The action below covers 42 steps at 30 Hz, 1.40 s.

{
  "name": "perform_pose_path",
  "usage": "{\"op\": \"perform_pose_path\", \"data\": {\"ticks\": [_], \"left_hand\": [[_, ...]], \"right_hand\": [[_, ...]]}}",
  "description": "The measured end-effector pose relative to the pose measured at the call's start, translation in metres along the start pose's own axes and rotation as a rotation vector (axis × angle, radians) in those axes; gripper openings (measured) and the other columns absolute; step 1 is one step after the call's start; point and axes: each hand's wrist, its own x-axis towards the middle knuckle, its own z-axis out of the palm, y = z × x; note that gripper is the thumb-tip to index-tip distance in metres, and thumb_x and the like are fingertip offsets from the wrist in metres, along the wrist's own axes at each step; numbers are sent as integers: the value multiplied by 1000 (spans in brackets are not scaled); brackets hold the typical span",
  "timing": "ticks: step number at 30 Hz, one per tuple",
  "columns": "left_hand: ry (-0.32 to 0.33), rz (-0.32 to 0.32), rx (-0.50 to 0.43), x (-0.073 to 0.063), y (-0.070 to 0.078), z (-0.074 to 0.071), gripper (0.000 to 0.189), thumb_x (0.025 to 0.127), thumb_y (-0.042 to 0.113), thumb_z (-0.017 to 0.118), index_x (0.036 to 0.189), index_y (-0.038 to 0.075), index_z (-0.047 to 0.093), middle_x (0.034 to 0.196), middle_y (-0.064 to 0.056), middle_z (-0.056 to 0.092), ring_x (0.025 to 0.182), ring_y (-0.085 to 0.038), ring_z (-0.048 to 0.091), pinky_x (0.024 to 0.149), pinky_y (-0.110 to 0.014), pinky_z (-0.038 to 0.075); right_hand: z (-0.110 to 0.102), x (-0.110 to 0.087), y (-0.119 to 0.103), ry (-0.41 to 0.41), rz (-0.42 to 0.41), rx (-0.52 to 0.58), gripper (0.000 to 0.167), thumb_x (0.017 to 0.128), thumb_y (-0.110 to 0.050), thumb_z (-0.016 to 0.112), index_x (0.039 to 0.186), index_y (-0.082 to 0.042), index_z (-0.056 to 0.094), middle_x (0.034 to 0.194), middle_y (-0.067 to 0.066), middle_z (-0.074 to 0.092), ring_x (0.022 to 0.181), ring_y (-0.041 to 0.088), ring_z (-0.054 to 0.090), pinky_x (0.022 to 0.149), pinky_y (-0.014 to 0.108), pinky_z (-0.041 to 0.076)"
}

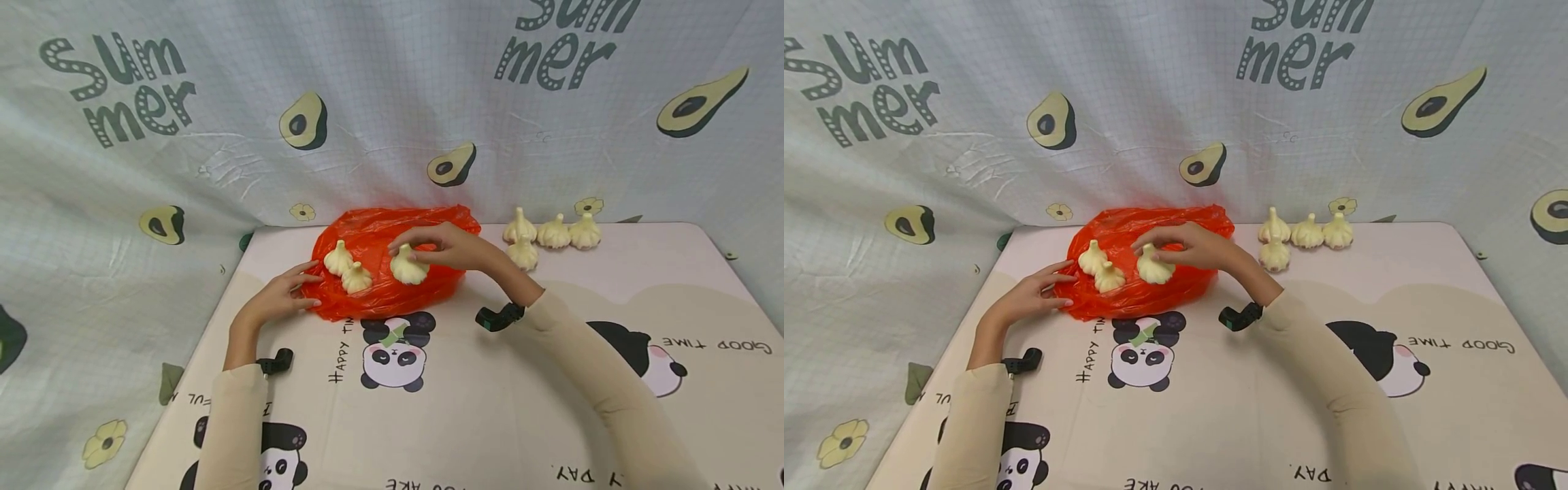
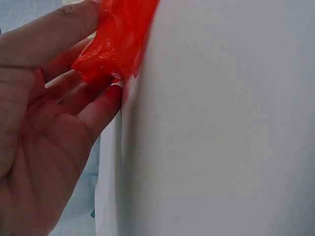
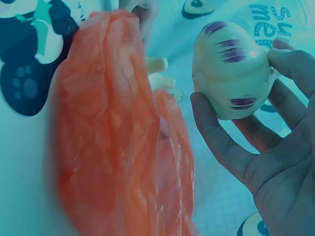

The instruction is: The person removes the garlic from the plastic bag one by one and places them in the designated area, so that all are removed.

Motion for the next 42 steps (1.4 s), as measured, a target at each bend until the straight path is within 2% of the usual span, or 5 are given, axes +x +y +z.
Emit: {"op": "perform_pose_path", "data": {"ticks": [13, 18, 23, 34, 42], "left_hand": [[1, 5, 29, 0, 1, -3, 53, 91, 22, 78, 135, -3, 61, 163, -14, 32, 148, -41, 28, 116, -58, 34], [4, 23, 49, 2, -4, -3, 53, 91, 21, 78, 135, -3, 61, 163, -14, 33, 148, -40, 29, 117, -57, 32], [4, 28, 46, 2, -6, -3, 54, 90, 21, 78, 136, -3, 61, 163, -14, 32, 149, -39, 29, 118, -57, 31], [3, 39, 43, 4, -5, 0, 53, 91, 21, 77, 136, -2, 62, 163, -13, 33, 149, -39, 29, 118, -56, 32], [-1, 28, 35, 2, -6, 0, 53, 91, 20, 77, 136, -3, 61, 162, -14, 33, 149, -39, 29, 118, -56, 32]], "right_hand": [[-6, -39, 1, -37, 102, -38, 27, 101, -20, 65, 127, -18, 70, 122, -10, 69, 118, 11, 60, 103, 45, 50], [-9, -51, -2, -35, 88, -92, 27, 98, -21, 69, 124, -20, 73, 118, -12, 71, 103, 11, 63, 86, 40, 55], [-11, -62, -3, -31, 90, -121, 26, 96, -20, 72, 122, -22, 74, 114, -14, 73, 89, 16, 62, 71, 32, 51], [-19, -91, 0, 19, 161, -100, 27, 95, -17, 72, 122, -21, 74, 112, -11, 74, 98, 10, 65, 79, 23, 53], [-27, -107, -1, 52, 162, -110, 28, 93, -12, 74, 120, -16, 75, 115, -6, 75, 101, 11, 68, 80, 23, 55]]}}
